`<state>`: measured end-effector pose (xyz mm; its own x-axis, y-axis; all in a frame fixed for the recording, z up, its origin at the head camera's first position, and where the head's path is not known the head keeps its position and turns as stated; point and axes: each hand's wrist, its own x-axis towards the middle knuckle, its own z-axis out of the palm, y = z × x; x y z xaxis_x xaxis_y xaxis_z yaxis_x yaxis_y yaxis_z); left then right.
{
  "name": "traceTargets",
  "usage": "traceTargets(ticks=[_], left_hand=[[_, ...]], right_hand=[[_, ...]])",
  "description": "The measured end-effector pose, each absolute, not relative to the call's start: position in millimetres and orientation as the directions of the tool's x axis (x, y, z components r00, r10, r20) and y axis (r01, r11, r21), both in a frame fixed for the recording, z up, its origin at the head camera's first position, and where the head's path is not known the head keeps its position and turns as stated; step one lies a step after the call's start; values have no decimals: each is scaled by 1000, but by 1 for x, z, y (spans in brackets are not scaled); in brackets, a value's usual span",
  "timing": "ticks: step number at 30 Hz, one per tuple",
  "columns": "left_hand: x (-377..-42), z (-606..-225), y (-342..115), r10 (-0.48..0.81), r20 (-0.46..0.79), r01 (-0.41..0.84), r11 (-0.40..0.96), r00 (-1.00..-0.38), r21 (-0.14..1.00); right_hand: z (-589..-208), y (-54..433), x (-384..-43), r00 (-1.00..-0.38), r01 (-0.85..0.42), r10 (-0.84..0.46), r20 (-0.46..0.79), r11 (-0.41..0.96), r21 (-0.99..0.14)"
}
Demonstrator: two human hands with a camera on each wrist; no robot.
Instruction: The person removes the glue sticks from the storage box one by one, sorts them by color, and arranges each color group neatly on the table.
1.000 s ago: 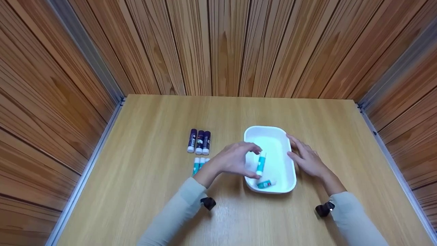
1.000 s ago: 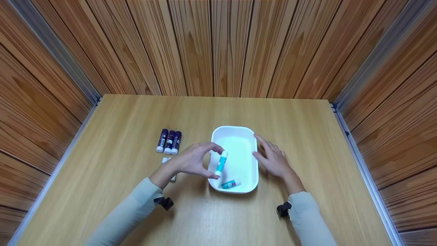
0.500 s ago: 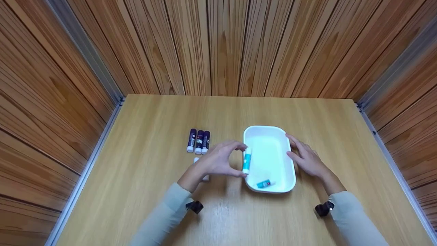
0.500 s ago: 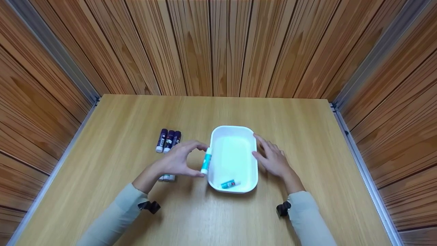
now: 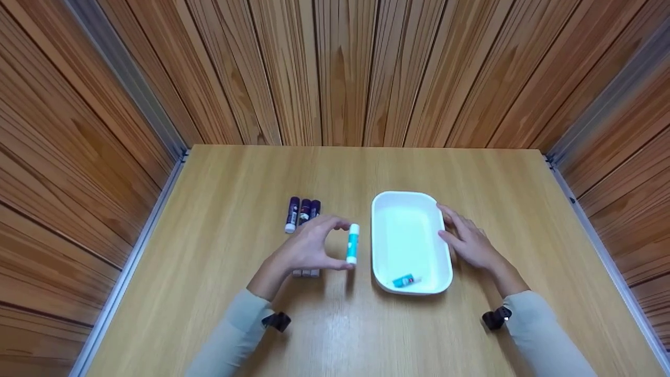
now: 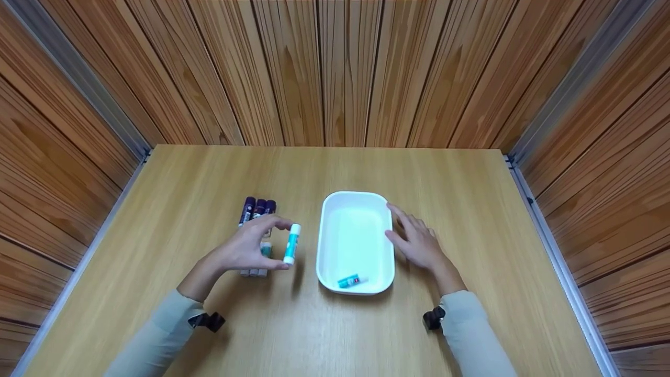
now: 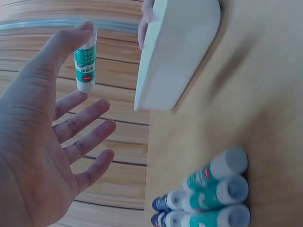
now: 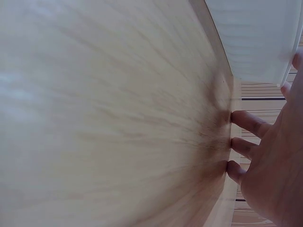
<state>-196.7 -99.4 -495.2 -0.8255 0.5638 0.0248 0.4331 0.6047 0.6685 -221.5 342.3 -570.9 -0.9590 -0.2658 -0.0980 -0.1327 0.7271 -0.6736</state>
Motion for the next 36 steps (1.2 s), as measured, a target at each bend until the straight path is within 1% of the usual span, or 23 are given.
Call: traceTargets(ticks=[3, 10, 17, 24, 30, 36], left_hand=[[-194, -496, -109, 546, 22, 416, 610, -837, 675], [-191, -496, -132, 497, -27, 335, 622, -867, 708], [-186, -504, -162, 466, -40, 295, 621, -884, 726], [-181, -511, -188, 395, -80, 216, 648, -915, 731], [-179, -519, -200, 350, -118, 152, 653, -929, 741], [-179, -530, -205, 322, -178, 85, 660, -930, 746]], right_hand=[[-572, 342, -222, -958, -128, -266, -104, 728, -674], [-571, 341, -222, -960, -134, -263, -93, 726, -675], [-570, 342, -221, -960, -153, -271, -74, 727, -670], [-570, 342, -220, -959, -143, -270, -87, 723, -676], [-570, 342, -221, -960, -137, -264, -90, 727, -673], [-571, 342, -223, -959, -123, -262, -109, 730, -672]])
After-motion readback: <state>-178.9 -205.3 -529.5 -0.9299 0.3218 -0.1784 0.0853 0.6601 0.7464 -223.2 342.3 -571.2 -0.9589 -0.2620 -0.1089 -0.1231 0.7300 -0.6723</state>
